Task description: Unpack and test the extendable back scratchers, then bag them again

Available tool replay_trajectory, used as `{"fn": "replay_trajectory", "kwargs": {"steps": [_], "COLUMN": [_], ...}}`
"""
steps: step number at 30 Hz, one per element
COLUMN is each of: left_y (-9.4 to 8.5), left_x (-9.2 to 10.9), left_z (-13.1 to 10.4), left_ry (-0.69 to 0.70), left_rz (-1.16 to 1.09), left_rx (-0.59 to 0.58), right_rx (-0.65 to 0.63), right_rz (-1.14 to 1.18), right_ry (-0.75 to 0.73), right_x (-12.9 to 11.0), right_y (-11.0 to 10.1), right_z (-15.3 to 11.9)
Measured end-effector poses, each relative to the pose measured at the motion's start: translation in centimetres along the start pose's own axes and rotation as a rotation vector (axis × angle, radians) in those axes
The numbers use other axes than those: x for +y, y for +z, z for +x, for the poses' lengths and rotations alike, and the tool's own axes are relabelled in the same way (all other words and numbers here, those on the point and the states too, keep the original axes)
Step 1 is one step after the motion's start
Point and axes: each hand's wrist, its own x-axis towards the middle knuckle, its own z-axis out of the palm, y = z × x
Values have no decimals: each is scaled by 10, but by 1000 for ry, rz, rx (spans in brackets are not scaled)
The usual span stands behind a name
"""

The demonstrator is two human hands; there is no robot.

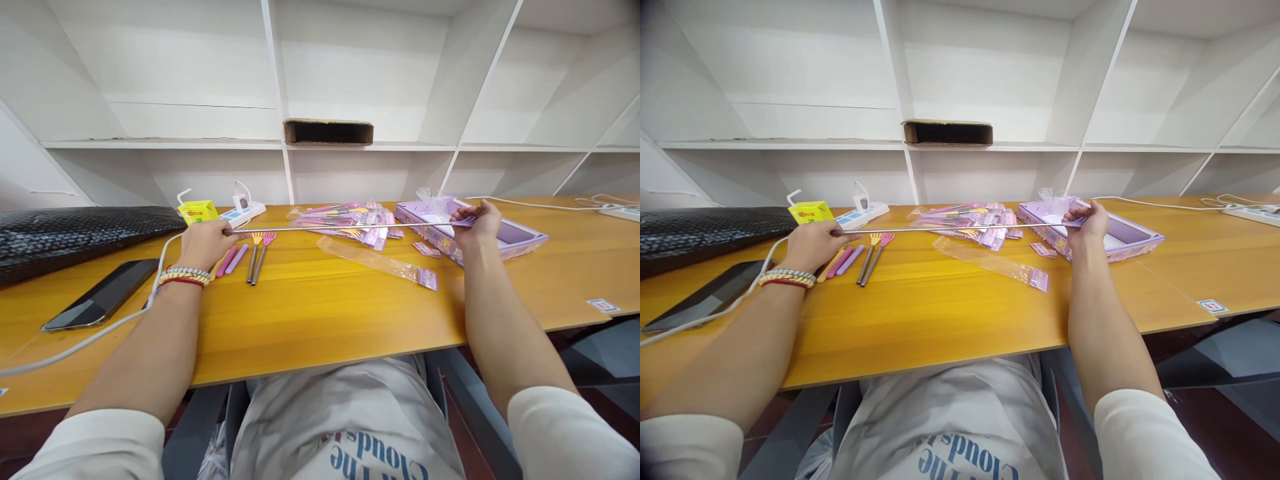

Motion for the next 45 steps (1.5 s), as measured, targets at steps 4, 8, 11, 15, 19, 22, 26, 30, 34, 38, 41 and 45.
{"fn": "replay_trajectory", "kwargs": {"steps": [4, 8, 11, 15, 19, 22, 26, 30, 34, 38, 41, 45], "left_y": [-6, -3, -4, -8, -6, -3, 0, 6, 10, 10, 9, 9], "left_x": [24, 58, 86, 123, 147, 149, 140, 131, 125, 124, 125, 124], "left_z": [-4, -8, -14, -29, -40, -43, -42, -37, -34, -33, -34, -32], "left_ry": [-45, 39, 74, 244, 344, 405, 493, 551, 597, 660, 680, 556], "left_rz": [102, 116, 116, 128, 103, 49, -53, -133, -172, -176, -153, -194], "left_rx": [-3, 6, -15, -81, -112, -89, -20, 39, 98, 108, 96, 103], "right_rx": [36, -233, -562, -1005, -1113, -1114, -1210, -1309, -1353, -1362, -1322, -1092], "right_rz": [75, -60, -183, -405, -513, -592, -717, -798, -843, -868, -809, -717], "right_ry": [256, 164, 113, -17, -273, -335, -387, -465, -478, -475, -487, -529], "right_x": [-5, -1, 1, -2, -4, 0, 4, 6, 11, 16, 20, 23], "right_y": [18, 51, 75, 99, 107, 104, 99, 97, 95, 93, 94, 95], "right_z": [-18, -54, -94, -154, -183, -179, -169, -166, -163, -160, -159, -156]}}
